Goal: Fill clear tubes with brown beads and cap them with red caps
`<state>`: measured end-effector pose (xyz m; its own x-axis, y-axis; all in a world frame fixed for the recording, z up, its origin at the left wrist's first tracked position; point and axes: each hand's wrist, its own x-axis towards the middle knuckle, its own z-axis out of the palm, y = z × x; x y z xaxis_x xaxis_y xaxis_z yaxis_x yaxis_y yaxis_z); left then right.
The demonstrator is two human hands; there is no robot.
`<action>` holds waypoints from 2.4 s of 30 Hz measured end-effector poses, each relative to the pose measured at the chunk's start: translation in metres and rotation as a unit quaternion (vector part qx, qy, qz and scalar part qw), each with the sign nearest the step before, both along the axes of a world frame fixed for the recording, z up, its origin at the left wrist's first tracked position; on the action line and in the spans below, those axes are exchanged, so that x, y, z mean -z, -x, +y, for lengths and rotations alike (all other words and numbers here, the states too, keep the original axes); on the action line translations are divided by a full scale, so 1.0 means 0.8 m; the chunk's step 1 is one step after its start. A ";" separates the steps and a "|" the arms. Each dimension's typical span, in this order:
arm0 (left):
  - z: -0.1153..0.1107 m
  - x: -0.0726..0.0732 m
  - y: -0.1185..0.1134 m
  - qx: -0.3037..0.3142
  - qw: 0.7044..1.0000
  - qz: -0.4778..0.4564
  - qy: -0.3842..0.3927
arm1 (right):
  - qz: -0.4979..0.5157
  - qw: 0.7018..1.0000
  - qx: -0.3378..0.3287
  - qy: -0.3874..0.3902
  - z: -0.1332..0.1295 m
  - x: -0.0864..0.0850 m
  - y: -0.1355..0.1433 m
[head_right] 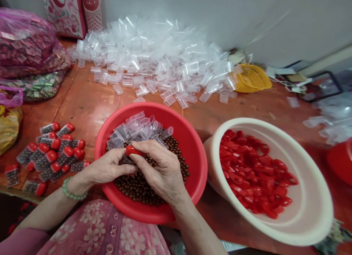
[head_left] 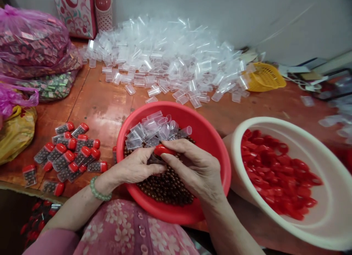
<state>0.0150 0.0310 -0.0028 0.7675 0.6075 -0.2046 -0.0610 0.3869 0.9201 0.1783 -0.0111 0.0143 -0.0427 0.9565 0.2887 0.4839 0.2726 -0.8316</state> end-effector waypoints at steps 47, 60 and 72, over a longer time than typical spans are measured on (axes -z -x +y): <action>0.004 0.012 -0.004 -0.008 0.998 -0.035 0.047 | -0.042 0.992 0.067 -0.096 -0.009 0.021 0.020; 0.002 0.007 0.000 -0.017 0.972 -0.110 0.209 | -0.306 0.929 0.004 -0.208 -0.005 0.026 0.025; 0.002 0.007 0.000 -0.018 0.983 -0.098 0.156 | -0.160 0.983 -0.045 -0.080 -0.007 0.015 0.009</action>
<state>0.0150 0.0329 -0.0085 0.7895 0.5671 -0.2347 -0.2450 0.6418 0.7267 0.1714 -0.0171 0.0021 -0.2374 0.8881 0.3937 0.6814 0.4411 -0.5841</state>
